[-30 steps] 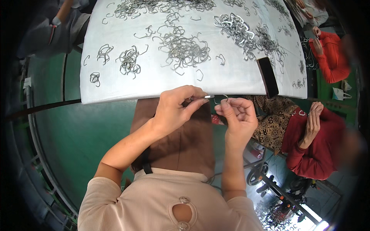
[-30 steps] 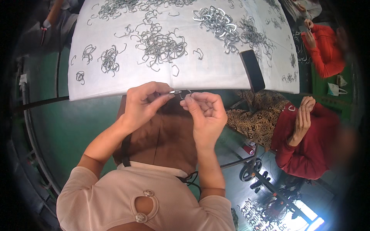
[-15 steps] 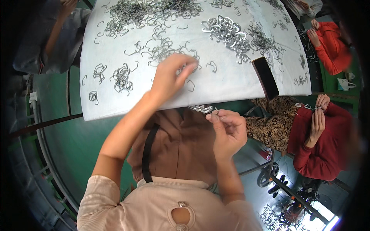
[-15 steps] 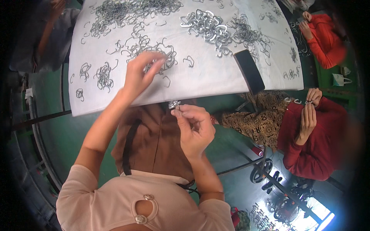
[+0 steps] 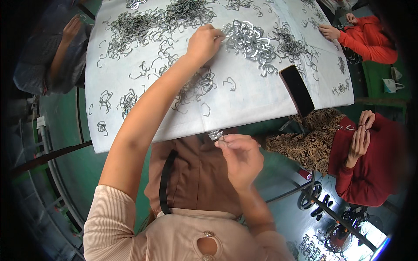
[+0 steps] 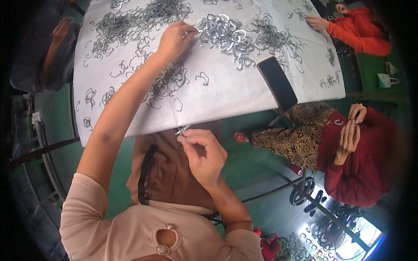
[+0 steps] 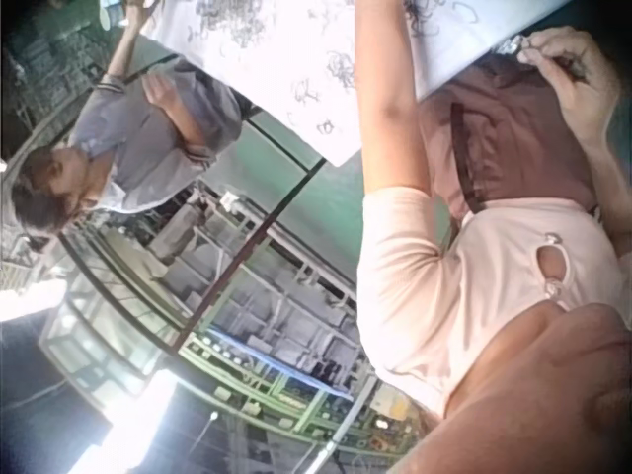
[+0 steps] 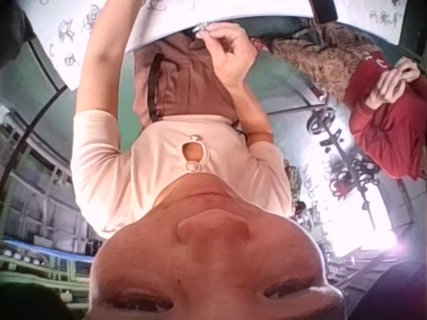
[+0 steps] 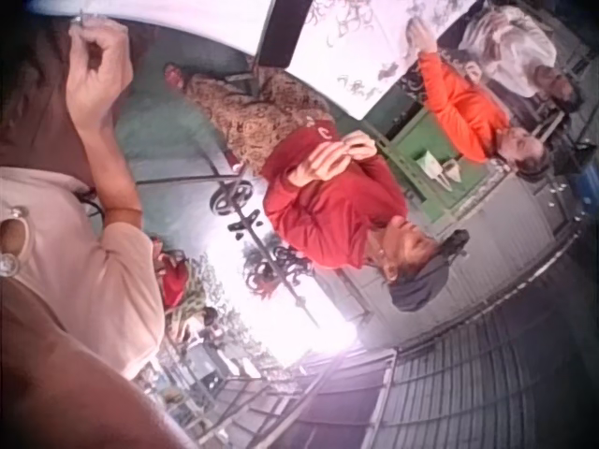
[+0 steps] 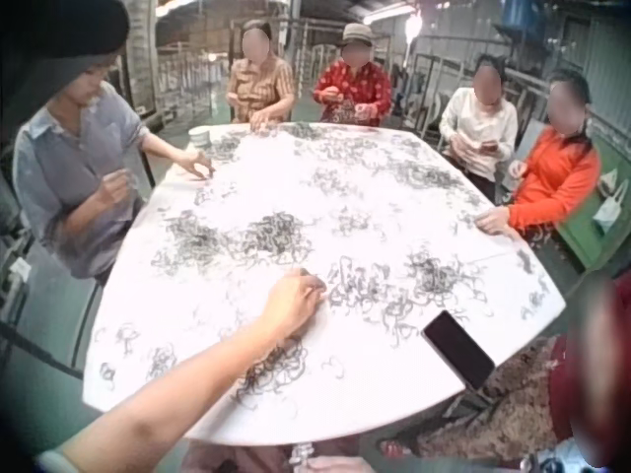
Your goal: The person picks small metal hooks and S-shaped clips from a table and links them together by hand to form a chain. The person repeatedly picks up components, connects them, and places the growing chain onto a nearby metal rack.
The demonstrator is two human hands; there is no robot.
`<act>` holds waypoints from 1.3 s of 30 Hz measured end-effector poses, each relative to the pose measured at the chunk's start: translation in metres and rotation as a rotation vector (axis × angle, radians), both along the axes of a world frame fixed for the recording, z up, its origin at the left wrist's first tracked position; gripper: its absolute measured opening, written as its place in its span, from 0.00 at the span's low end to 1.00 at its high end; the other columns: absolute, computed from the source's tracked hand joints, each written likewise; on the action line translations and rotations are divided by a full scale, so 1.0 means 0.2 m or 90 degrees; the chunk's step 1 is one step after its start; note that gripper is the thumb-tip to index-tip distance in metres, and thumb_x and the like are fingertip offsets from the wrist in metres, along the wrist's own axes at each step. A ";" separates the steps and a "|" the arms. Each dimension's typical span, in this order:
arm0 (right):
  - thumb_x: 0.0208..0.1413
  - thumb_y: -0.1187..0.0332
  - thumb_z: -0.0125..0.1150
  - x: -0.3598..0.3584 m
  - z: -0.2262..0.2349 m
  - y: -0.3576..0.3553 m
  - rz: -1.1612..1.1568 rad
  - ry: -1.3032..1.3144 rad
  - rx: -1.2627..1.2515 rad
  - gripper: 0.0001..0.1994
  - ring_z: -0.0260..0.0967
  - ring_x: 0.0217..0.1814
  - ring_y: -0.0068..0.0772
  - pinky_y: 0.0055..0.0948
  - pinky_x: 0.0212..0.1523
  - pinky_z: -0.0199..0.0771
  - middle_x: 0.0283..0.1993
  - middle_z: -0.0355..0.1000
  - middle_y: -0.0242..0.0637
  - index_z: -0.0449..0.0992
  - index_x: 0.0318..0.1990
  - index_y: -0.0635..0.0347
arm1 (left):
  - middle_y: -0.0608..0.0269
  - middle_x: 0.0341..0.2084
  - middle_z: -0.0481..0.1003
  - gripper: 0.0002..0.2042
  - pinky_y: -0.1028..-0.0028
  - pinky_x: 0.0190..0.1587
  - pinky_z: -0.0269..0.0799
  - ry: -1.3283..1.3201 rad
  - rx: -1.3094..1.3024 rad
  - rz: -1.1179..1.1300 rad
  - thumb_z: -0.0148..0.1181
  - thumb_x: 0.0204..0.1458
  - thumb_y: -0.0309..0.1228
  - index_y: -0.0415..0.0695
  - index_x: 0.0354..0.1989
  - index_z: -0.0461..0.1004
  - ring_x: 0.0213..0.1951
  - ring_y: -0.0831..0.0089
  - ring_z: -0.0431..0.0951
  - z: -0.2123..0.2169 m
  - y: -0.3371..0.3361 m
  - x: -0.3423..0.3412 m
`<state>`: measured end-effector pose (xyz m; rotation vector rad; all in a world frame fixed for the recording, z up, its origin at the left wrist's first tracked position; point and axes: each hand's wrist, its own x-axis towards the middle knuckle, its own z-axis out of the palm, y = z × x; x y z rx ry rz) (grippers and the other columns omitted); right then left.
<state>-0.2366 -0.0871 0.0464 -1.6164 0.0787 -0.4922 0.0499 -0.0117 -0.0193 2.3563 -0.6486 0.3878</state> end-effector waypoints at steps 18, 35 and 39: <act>0.52 0.84 0.61 -0.03 -0.06 0.06 -0.004 0.003 0.051 0.06 0.76 0.37 0.28 0.23 0.37 0.79 0.37 0.75 0.41 0.72 0.34 0.67 | 0.55 0.29 0.80 0.13 0.76 0.35 0.74 0.356 -0.352 -0.080 0.64 0.50 0.31 0.37 0.41 0.76 0.33 0.73 0.81 0.21 0.18 -0.53; 0.49 0.83 0.64 -0.02 -0.05 0.15 -0.025 0.031 -0.048 0.08 0.76 0.37 0.27 0.25 0.37 0.78 0.37 0.75 0.40 0.71 0.35 0.67 | 0.58 0.29 0.78 0.07 0.74 0.33 0.73 0.246 -0.387 -0.108 0.66 0.43 0.21 0.39 0.32 0.79 0.30 0.68 0.78 0.46 0.46 -1.16; 0.56 0.79 0.58 0.04 -0.07 0.10 -0.010 -0.024 -0.011 0.11 0.73 0.34 0.25 0.22 0.33 0.75 0.39 0.72 0.41 0.67 0.45 0.67 | 0.58 0.30 0.78 0.07 0.74 0.35 0.73 0.217 -0.377 -0.105 0.67 0.43 0.21 0.38 0.32 0.78 0.32 0.69 0.77 0.44 0.52 -1.15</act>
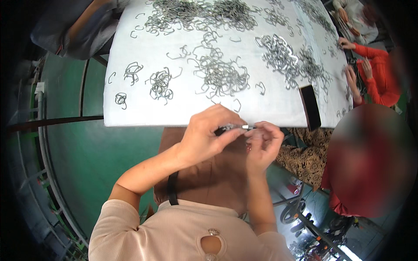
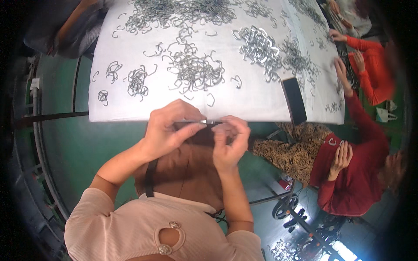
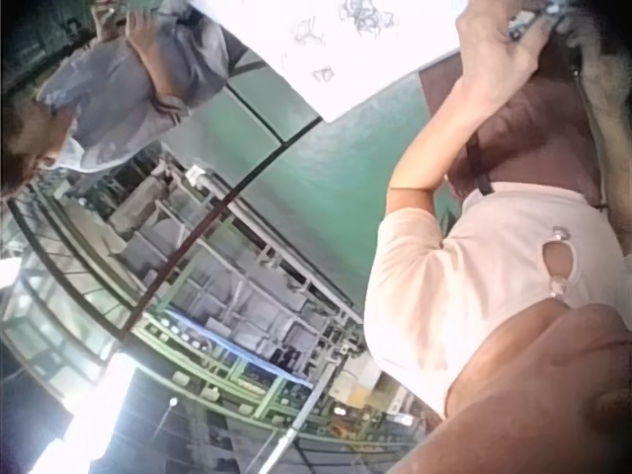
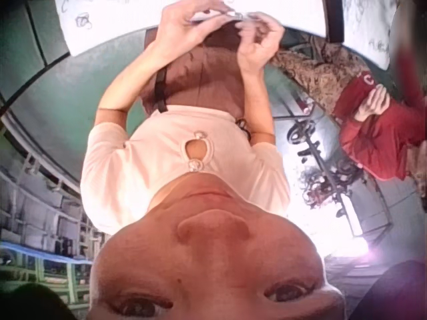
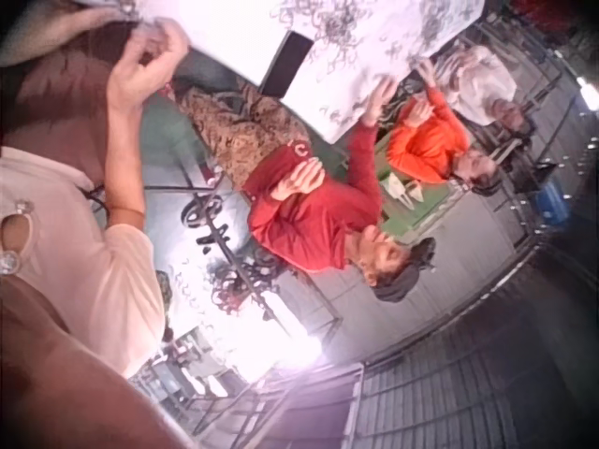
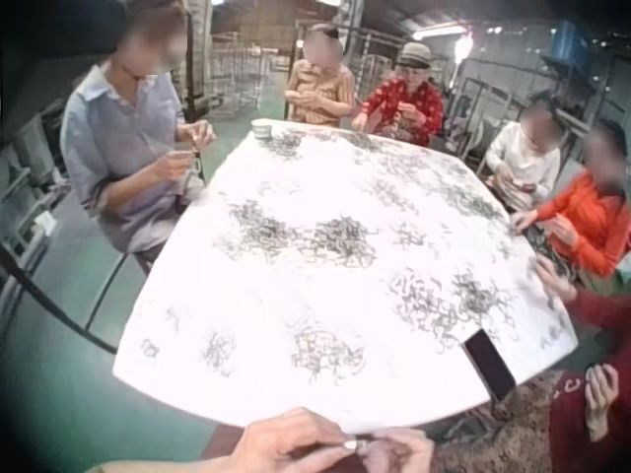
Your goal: The person picks small metal hooks and S-shaped clips from a table and links them together by hand to form a chain. The person repeatedly picks up components, connects them, and places the growing chain onto a nearby metal rack.
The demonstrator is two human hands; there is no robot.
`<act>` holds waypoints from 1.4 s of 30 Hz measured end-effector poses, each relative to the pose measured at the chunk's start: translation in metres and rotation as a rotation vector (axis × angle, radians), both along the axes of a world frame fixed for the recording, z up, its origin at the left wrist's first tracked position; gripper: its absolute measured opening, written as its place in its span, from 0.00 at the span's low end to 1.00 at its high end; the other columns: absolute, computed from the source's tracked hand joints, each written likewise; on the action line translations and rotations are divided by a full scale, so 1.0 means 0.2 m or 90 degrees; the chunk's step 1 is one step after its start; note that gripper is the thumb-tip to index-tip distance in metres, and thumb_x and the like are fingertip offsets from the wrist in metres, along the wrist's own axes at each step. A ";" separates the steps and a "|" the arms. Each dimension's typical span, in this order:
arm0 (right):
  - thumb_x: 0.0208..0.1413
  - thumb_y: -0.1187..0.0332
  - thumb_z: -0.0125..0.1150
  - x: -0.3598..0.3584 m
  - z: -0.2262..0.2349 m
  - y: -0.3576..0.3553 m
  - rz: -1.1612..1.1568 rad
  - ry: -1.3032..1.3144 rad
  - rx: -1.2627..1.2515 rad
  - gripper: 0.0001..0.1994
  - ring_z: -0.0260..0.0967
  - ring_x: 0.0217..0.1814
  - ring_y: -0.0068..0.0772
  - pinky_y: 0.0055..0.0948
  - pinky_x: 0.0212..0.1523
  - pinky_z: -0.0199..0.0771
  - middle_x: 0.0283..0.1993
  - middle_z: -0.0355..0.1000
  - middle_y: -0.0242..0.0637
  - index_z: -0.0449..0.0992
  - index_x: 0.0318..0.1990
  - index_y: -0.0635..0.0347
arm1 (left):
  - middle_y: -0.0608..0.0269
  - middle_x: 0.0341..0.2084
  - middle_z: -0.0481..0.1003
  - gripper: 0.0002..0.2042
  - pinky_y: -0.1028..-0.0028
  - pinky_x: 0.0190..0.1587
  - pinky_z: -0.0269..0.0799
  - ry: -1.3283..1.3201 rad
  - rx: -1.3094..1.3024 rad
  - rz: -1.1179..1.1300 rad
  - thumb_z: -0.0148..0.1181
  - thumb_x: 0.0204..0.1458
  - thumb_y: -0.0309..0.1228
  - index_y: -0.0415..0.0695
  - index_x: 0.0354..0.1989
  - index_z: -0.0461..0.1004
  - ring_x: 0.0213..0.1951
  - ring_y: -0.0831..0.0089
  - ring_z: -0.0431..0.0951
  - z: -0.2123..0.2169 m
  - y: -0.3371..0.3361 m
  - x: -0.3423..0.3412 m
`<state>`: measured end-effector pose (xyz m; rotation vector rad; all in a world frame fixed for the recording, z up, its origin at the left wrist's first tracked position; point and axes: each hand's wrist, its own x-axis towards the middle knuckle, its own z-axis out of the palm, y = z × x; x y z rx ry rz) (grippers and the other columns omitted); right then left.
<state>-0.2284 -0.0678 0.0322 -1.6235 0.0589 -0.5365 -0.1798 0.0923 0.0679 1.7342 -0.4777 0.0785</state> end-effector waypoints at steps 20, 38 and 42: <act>0.54 0.67 0.56 1.62 -0.16 0.34 0.296 0.121 -0.745 0.09 0.72 0.47 0.43 0.40 0.48 0.70 0.42 0.75 0.39 0.80 0.39 0.52 | 0.62 0.31 0.76 0.10 0.69 0.38 0.72 0.019 -0.060 -0.067 0.66 0.42 0.21 0.41 0.35 0.77 0.34 0.65 0.76 -0.08 0.08 0.01; 0.51 0.65 0.61 1.43 -0.04 0.50 0.383 0.207 -0.783 0.08 0.73 0.41 0.45 0.36 0.44 0.70 0.35 0.76 0.42 0.77 0.35 0.60 | 0.60 0.31 0.77 0.11 0.69 0.38 0.73 0.001 -0.035 -0.052 0.67 0.42 0.21 0.41 0.35 0.77 0.35 0.64 0.77 -0.09 0.09 -0.05; 0.51 0.68 0.62 1.14 0.10 0.27 0.298 0.169 -0.549 0.08 0.75 0.37 0.38 0.33 0.39 0.72 0.35 0.77 0.42 0.77 0.35 0.61 | 0.59 0.30 0.77 0.09 0.69 0.36 0.71 -0.031 -0.056 -0.035 0.65 0.43 0.21 0.41 0.34 0.77 0.33 0.63 0.77 -0.11 0.06 -0.05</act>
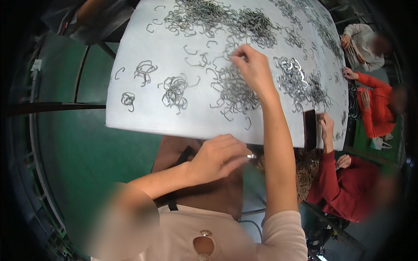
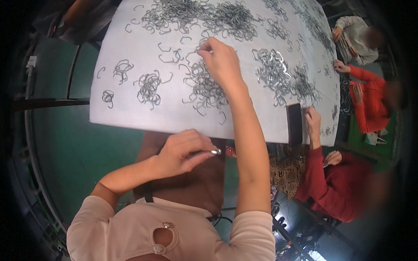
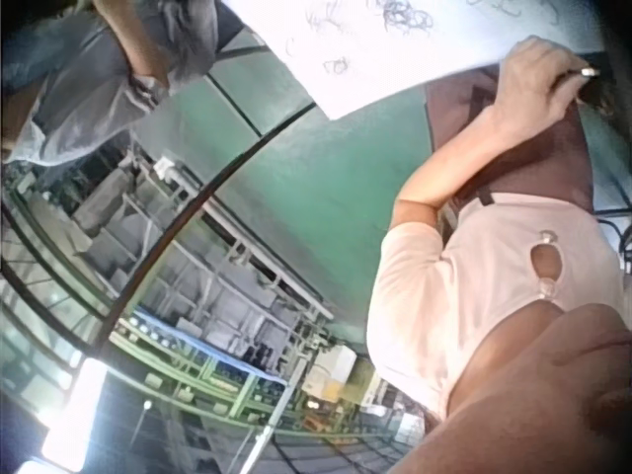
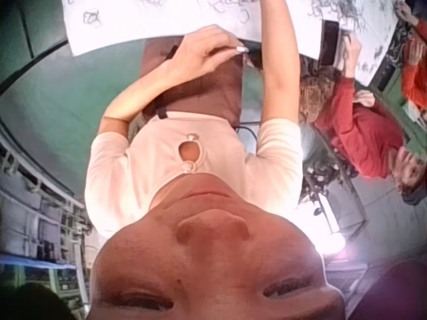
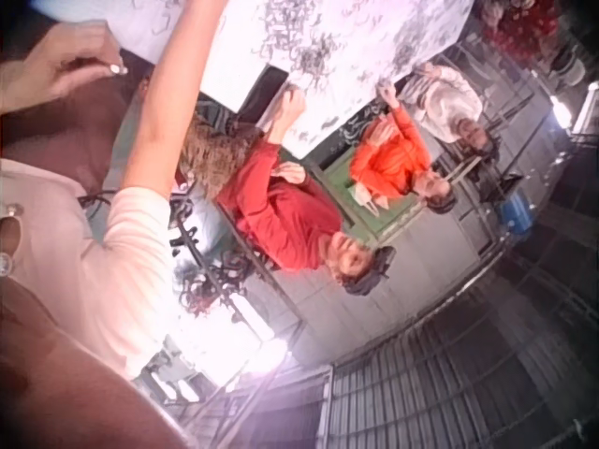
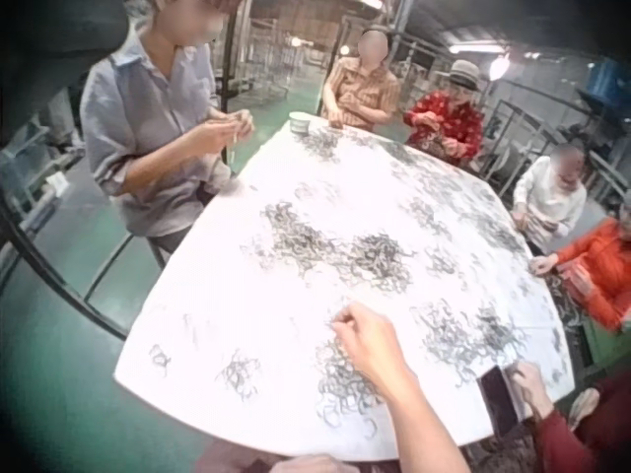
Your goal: The person picks small metal hooks and S-shaped clips from a table and links them together by hand to form a chain. The person repeatedly picks up components, connects them, and places the growing chain onto a nearby metal rack.
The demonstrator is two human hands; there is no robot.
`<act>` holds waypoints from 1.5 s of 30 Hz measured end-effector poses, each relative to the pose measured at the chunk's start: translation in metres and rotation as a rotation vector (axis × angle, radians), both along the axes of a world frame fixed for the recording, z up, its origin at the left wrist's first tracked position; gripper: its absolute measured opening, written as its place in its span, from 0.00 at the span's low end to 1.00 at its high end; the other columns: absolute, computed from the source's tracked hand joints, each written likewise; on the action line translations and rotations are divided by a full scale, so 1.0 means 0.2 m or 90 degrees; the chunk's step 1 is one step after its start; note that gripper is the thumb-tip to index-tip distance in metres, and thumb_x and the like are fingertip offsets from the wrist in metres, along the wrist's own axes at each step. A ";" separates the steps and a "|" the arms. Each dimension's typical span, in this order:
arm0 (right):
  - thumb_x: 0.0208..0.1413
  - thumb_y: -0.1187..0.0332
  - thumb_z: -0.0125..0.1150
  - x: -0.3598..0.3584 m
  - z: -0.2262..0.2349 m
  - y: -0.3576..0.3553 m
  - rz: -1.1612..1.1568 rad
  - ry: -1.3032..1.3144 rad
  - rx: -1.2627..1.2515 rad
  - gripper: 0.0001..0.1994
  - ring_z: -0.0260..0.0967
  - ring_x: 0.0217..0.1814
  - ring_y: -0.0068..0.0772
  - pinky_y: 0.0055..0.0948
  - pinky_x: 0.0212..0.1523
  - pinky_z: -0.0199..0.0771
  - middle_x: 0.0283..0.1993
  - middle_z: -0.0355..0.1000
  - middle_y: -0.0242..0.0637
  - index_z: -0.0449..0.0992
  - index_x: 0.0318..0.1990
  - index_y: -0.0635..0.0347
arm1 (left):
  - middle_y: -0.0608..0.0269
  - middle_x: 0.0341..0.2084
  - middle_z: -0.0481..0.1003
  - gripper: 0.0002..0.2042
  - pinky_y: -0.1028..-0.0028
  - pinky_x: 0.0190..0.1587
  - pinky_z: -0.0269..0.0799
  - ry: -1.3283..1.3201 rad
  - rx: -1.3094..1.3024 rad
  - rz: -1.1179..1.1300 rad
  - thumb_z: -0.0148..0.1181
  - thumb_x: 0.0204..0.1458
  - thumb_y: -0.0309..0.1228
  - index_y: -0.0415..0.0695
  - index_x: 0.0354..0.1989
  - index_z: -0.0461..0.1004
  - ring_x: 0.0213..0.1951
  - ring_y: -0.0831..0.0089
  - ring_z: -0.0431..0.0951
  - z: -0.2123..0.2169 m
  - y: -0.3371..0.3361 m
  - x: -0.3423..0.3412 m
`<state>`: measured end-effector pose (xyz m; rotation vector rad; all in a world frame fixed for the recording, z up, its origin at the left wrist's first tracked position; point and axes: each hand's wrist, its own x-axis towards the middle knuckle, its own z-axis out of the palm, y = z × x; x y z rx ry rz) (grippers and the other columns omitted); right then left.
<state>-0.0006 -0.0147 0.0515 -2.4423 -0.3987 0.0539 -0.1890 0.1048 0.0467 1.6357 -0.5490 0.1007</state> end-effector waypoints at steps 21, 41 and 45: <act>0.51 0.86 0.61 -1.20 0.14 -0.22 -0.321 -0.090 0.624 0.08 0.75 0.39 0.28 0.23 0.41 0.78 0.37 0.74 0.43 0.69 0.36 0.69 | 0.59 0.29 0.78 0.07 0.69 0.35 0.73 0.001 0.077 0.032 0.66 0.43 0.22 0.41 0.33 0.78 0.32 0.63 0.78 0.05 -0.11 -0.03; 0.43 0.85 0.68 -1.15 0.10 -0.31 -0.290 -0.180 0.467 0.10 0.76 0.32 0.32 0.26 0.35 0.78 0.32 0.77 0.44 0.73 0.31 0.66 | 0.62 0.43 0.75 0.14 0.67 0.48 0.73 -0.362 0.606 0.058 0.58 0.53 0.35 0.42 0.44 0.76 0.46 0.63 0.73 -0.40 -0.57 1.36; 0.43 0.85 0.68 -1.14 0.10 -0.31 -0.287 -0.170 0.473 0.10 0.76 0.32 0.31 0.25 0.35 0.78 0.32 0.77 0.44 0.73 0.31 0.66 | 0.66 0.40 0.75 0.12 0.69 0.45 0.74 -0.479 0.715 0.037 0.55 0.49 0.27 0.43 0.44 0.74 0.45 0.66 0.73 -0.42 -0.56 1.41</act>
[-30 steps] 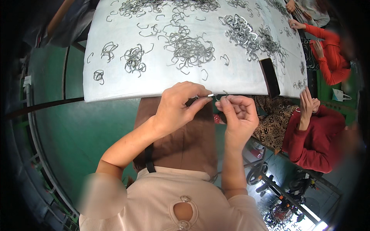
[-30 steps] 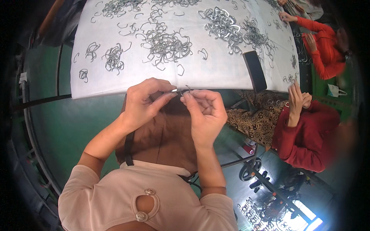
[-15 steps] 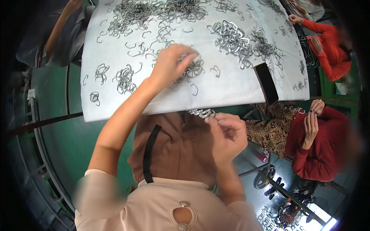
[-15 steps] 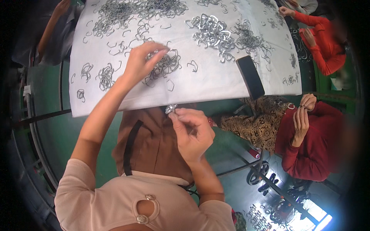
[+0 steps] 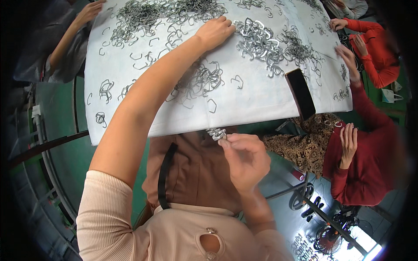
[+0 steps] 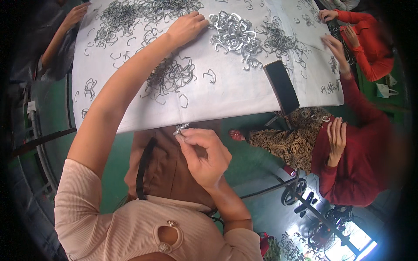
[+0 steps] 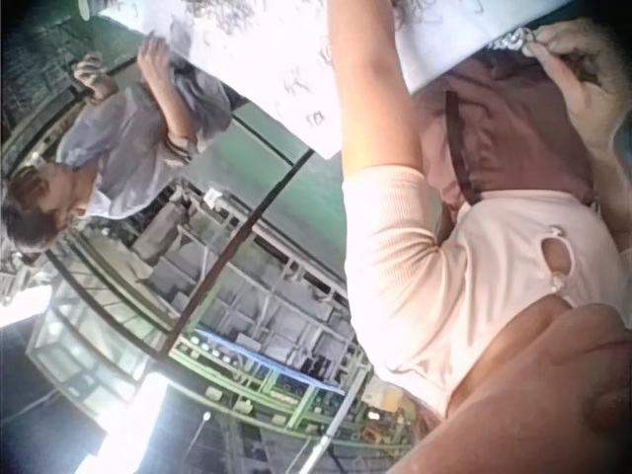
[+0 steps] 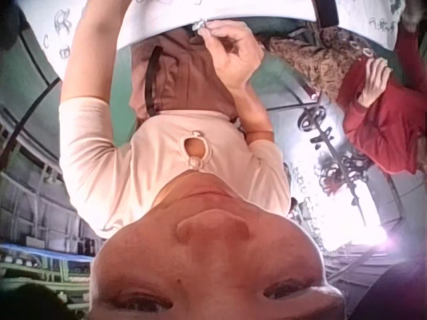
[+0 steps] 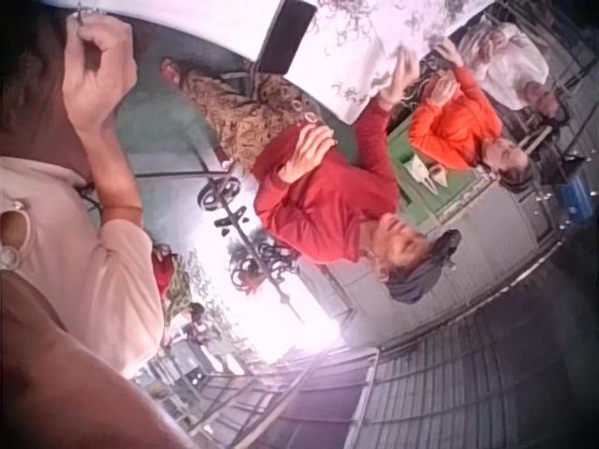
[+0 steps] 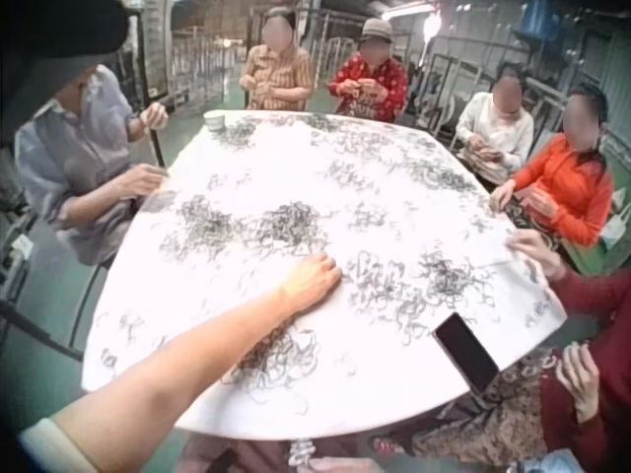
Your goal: The person picks small metal hooks and S-shaped clips from a table and links them together by hand to form a chain. The person repeatedly picks up components, connects them, and places the growing chain onto a nearby metal rack.
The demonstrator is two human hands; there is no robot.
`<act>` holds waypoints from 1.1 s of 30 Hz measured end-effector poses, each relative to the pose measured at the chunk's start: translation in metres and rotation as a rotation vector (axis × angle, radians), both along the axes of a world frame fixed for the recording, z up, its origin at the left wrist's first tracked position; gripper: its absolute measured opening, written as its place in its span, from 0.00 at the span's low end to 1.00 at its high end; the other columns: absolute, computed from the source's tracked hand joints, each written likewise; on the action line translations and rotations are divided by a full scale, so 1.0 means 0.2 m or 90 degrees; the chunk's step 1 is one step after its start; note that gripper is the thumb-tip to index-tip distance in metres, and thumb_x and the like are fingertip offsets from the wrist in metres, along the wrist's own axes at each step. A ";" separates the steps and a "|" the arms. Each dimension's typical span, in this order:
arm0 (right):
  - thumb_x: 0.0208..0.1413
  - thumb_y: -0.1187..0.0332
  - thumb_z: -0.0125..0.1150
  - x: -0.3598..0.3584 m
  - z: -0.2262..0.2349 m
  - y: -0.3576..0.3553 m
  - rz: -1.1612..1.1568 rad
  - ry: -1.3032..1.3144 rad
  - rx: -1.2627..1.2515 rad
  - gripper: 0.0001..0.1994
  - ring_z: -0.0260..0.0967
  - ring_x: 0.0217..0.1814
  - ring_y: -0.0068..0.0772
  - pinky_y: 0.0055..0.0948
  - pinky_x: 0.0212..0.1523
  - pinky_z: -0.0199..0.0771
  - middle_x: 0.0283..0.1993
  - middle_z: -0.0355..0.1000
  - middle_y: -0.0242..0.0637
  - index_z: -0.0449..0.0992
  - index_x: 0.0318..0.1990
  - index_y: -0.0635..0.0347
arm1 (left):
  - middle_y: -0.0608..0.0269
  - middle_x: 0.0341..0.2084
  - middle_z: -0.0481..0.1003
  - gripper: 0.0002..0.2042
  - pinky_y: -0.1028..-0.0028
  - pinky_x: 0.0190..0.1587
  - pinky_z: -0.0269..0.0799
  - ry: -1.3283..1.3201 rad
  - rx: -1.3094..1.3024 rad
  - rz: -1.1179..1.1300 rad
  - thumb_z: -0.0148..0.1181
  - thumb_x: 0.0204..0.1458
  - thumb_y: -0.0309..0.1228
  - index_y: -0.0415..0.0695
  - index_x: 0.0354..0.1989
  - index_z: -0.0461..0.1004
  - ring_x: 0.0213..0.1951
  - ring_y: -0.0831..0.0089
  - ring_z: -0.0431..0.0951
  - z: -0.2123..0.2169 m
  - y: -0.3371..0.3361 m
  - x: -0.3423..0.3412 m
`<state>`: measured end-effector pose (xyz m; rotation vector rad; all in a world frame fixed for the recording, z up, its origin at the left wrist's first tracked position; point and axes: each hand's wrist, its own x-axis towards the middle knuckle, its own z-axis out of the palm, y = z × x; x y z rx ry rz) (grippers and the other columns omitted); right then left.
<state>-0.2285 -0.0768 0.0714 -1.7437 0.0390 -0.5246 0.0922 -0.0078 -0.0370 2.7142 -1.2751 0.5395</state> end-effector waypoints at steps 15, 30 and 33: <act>0.49 0.88 0.61 -0.08 -0.05 0.04 0.056 -0.020 -0.027 0.09 0.75 0.36 0.31 0.26 0.39 0.79 0.39 0.72 0.47 0.68 0.34 0.69 | 0.57 0.31 0.75 0.09 0.66 0.39 0.75 0.029 0.008 -0.052 0.55 0.46 0.24 0.41 0.37 0.72 0.39 0.60 0.77 0.07 0.08 -0.10; 0.47 0.82 0.67 -0.04 -0.09 0.08 0.025 -0.005 0.038 0.07 0.74 0.32 0.25 0.22 0.34 0.76 0.33 0.76 0.38 0.73 0.31 0.65 | 0.58 0.29 0.80 0.09 0.75 0.36 0.75 0.419 -0.594 0.123 0.62 0.50 0.30 0.38 0.37 0.79 0.32 0.73 0.80 0.51 0.45 -0.99; 0.47 0.82 0.67 -0.05 -0.09 0.11 0.025 0.002 0.045 0.08 0.74 0.32 0.25 0.22 0.34 0.76 0.33 0.76 0.38 0.73 0.31 0.65 | 0.63 0.29 0.80 0.07 0.78 0.35 0.73 0.560 -0.721 0.138 0.64 0.49 0.26 0.37 0.36 0.80 0.30 0.79 0.77 0.49 0.50 -1.25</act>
